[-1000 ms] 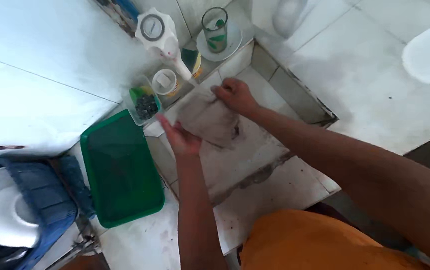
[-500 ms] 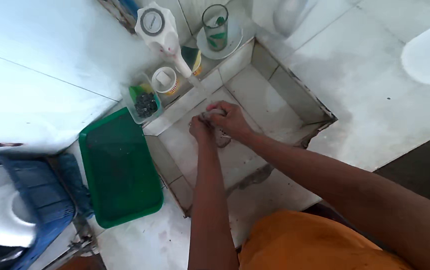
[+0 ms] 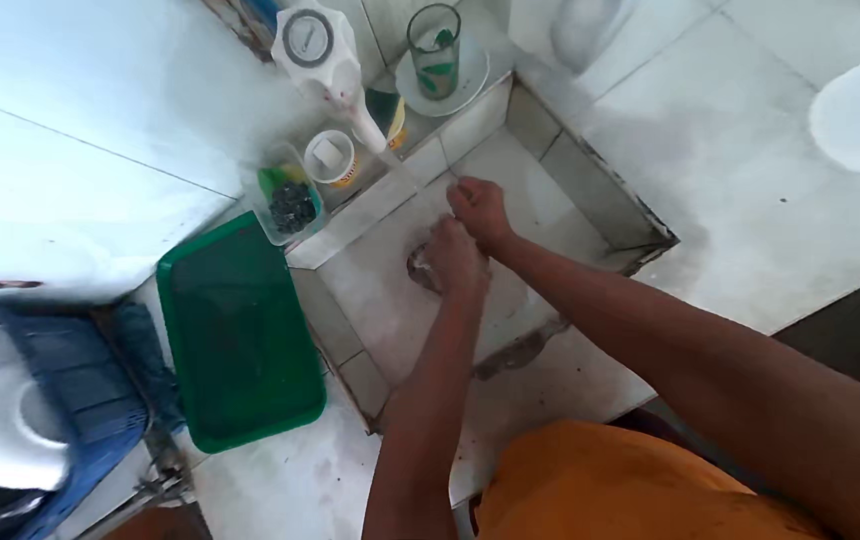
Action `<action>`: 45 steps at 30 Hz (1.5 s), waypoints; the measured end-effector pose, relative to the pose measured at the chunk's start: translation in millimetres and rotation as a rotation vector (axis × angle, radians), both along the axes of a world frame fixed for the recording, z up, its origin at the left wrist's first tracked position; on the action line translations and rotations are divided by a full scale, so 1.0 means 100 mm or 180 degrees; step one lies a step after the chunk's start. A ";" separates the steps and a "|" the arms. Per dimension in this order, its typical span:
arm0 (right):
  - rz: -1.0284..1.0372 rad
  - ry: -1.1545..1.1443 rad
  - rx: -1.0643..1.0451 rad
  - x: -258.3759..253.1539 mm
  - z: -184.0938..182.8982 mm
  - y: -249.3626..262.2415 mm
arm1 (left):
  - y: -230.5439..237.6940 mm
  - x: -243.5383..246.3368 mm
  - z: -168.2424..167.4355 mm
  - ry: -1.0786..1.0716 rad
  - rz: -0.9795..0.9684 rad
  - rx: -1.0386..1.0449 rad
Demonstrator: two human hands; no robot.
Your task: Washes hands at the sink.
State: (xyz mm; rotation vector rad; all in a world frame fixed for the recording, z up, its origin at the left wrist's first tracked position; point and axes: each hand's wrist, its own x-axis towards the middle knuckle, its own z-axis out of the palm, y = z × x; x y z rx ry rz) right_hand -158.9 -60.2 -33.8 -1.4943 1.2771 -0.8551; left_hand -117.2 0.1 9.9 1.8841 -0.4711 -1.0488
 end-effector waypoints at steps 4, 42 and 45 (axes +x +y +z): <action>0.0042 -0.0531 -0.0357 0.08 0.21 0.25 | -0.08 0.22 -0.13 0.0435 0.0336 -0.0720; 0.0432 -0.0666 0.0515 -0.35 0.53 -0.42 | 0.05 0.65 -0.21 0.0506 -0.0152 -0.0855; 0.0044 -0.0902 0.1565 -0.36 0.13 -0.21 | 0.02 0.54 -0.07 0.0450 -0.0625 -0.1224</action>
